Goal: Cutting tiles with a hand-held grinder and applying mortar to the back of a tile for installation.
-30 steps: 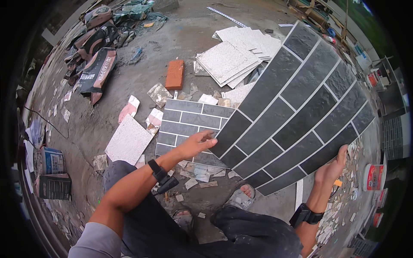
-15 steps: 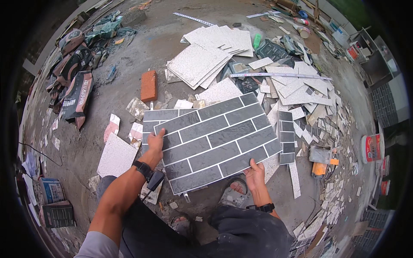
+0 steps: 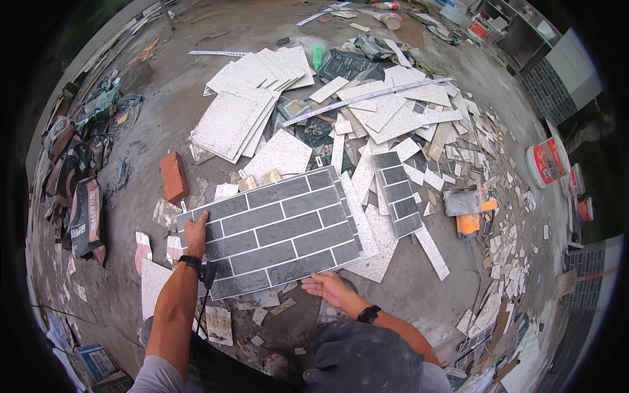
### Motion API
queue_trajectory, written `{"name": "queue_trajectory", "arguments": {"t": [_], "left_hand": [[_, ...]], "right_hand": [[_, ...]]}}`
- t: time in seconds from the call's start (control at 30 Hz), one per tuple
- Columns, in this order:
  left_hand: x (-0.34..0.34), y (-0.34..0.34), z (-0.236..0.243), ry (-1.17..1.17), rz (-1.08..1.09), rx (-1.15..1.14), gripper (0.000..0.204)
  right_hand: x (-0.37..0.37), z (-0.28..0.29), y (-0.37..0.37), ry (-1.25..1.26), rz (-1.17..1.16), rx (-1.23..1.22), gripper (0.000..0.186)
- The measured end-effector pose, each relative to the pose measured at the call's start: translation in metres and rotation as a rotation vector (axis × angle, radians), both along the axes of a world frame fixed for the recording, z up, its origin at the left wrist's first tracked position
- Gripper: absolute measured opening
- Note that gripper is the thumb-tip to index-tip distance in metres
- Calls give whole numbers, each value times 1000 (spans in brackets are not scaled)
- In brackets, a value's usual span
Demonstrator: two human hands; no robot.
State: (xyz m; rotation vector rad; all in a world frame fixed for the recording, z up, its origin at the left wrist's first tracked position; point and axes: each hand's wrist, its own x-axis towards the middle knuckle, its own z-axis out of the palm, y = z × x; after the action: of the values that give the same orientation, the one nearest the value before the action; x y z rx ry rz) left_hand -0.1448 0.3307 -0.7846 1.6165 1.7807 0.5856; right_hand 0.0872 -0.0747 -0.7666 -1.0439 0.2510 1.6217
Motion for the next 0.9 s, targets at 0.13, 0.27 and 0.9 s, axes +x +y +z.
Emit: {"name": "queue_trajectory", "arguments": {"t": [0.13,0.27,0.9], "left_hand": [[15,-4,16,195,-126,42,81],[7,-1,38,512,-355,-8,74],[106,19,42,518,-1006,55,70]], "right_hand": [[4,-7,1,-18,20,-80,29],[2,-3,6,-31,13,-142,29],[-9,-21,16,276,-70,-25,50]]}}
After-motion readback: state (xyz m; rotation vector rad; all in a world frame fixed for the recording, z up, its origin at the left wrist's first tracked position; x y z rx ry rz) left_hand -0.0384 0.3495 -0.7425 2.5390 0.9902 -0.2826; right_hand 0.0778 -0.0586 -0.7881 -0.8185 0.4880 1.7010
